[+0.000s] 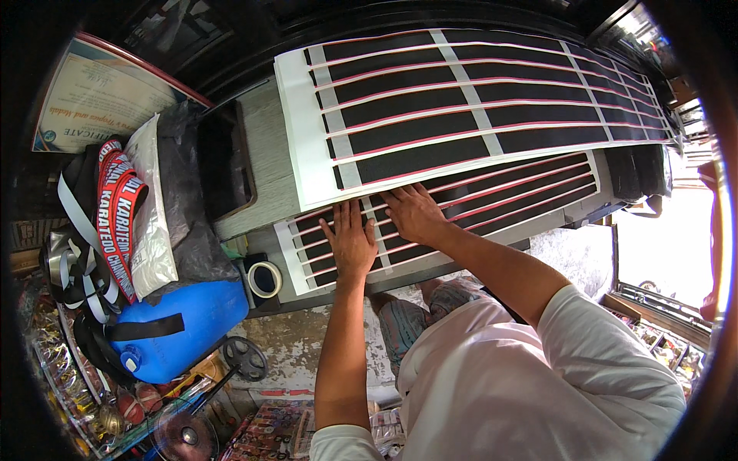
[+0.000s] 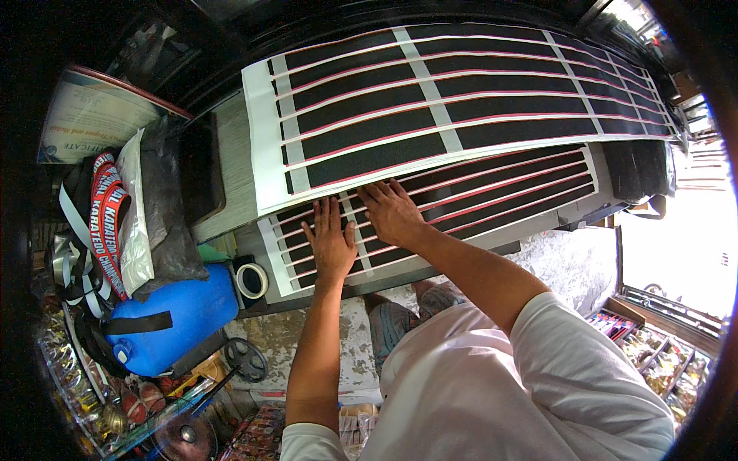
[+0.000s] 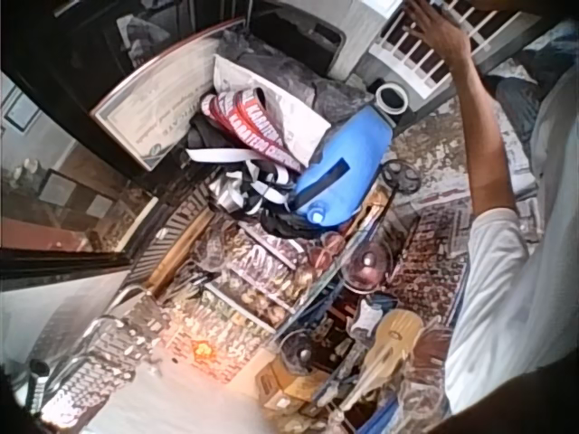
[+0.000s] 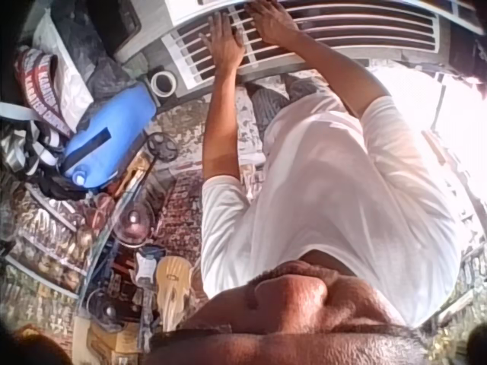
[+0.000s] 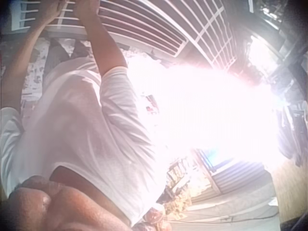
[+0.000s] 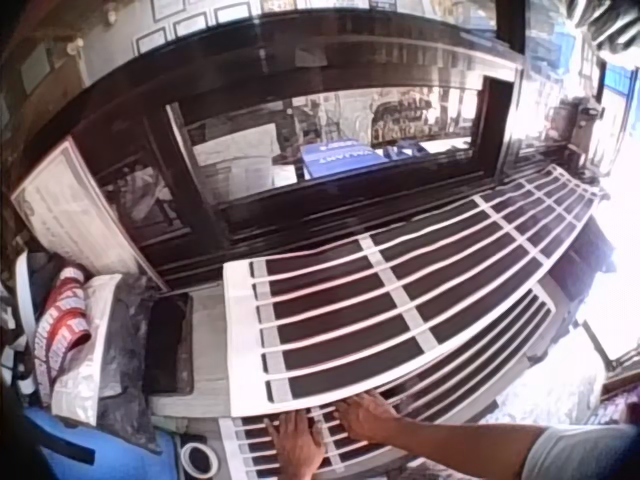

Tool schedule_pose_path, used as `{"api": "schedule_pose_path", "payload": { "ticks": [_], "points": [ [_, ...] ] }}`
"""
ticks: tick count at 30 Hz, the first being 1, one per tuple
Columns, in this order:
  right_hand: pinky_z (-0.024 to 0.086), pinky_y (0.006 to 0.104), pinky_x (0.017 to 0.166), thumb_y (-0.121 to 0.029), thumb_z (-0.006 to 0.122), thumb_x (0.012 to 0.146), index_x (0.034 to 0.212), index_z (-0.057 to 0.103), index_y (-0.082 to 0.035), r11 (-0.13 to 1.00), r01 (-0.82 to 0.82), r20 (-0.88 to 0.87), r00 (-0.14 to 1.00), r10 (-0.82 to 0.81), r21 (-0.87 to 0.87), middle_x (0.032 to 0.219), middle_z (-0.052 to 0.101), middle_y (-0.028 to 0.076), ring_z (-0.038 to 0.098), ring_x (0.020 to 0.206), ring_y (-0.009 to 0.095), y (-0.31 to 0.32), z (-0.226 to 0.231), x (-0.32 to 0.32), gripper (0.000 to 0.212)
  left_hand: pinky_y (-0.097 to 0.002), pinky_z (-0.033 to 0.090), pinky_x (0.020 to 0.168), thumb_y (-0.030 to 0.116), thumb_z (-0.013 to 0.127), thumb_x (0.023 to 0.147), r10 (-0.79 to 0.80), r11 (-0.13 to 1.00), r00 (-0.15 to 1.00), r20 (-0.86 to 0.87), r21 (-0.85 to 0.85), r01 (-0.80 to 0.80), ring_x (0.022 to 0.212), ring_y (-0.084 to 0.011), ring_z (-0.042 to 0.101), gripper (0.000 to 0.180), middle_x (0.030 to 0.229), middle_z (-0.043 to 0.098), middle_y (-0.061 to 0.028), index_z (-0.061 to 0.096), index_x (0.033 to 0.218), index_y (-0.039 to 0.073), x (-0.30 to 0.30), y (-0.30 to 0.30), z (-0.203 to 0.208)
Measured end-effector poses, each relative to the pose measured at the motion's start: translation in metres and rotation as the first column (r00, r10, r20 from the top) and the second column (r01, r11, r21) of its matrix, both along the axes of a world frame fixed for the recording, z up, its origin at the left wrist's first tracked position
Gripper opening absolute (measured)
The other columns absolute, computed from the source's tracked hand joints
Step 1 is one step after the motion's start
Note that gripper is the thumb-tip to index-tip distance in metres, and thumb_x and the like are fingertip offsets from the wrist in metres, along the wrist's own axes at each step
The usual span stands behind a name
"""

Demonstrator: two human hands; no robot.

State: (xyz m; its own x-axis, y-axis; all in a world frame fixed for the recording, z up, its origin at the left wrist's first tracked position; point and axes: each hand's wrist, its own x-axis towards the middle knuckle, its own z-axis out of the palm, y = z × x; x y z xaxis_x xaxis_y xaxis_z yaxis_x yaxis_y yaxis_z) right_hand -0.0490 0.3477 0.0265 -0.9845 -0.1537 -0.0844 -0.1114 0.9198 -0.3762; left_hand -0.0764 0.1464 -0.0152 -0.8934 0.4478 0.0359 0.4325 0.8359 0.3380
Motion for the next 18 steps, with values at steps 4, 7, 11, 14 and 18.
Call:
{"api": "schedule_pose_path", "payload": {
  "ticks": [4,7,11,14,18],
  "points": [
    [0.027,0.0542,0.133,-0.026,0.057,0.109,0.161,0.048,-0.002,1.000,-0.011,0.039,0.999,0.010,0.014,0.161,0.051,0.018,0.044,0.154,0.034,0.002,0.005,-0.001,0.058,-0.0750,0.010,0.130,0.034,0.046,0.115,-0.027,1.000,1.000,0.009,0.001,0.027,0.167,-0.0348,0.023,0.062,0.178,0.031,-0.0154,0.037,0.169,0.005,-0.003,0.005,0.000],
    [0.027,0.0543,0.133,-0.027,0.056,0.109,0.161,0.048,-0.002,1.000,-0.010,0.070,0.998,0.008,0.024,0.162,0.051,0.017,0.043,0.155,0.034,0.003,0.006,-0.001,0.058,-0.0750,0.010,0.130,0.031,0.045,0.114,-0.030,0.998,0.997,0.067,-0.046,0.033,0.167,-0.0355,0.023,0.062,0.178,0.031,-0.0173,0.037,0.169,0.004,-0.004,0.006,0.007],
    [0.027,0.0541,0.133,-0.028,0.055,0.110,0.161,0.048,-0.003,0.999,-0.029,0.082,0.996,0.026,0.034,0.162,0.051,0.017,0.043,0.155,0.034,0.005,0.007,-0.003,0.058,-0.0730,0.018,0.129,0.029,0.050,0.113,-0.040,0.999,0.999,-0.012,-0.008,0.039,0.162,-0.0381,0.033,0.057,0.172,0.040,-0.0196,0.046,0.163,0.002,-0.007,0.007,0.014],
    [0.028,0.0539,0.132,-0.027,0.057,0.107,0.161,0.049,-0.003,0.999,-0.032,0.053,0.998,0.030,0.042,0.161,0.053,0.017,0.044,0.154,0.034,0.005,0.007,-0.005,0.059,-0.0679,0.034,0.122,0.023,0.058,0.109,-0.035,0.995,0.985,-0.166,0.088,0.051,0.148,-0.0418,0.049,0.048,0.159,0.052,-0.0200,0.060,0.153,0.003,-0.014,0.007,0.013],
    [0.029,0.0534,0.131,-0.021,0.063,0.098,0.160,0.050,-0.003,0.999,-0.023,0.094,0.995,0.020,0.032,0.160,0.054,0.017,0.046,0.153,0.034,0.006,0.010,-0.004,0.065,-0.0606,0.047,0.109,0.014,0.070,0.098,-0.003,0.982,0.981,-0.193,0.185,0.039,0.129,-0.0437,0.061,0.033,0.138,0.064,-0.0192,0.075,0.130,0.008,-0.024,0.022,0.020]
  ]
}}
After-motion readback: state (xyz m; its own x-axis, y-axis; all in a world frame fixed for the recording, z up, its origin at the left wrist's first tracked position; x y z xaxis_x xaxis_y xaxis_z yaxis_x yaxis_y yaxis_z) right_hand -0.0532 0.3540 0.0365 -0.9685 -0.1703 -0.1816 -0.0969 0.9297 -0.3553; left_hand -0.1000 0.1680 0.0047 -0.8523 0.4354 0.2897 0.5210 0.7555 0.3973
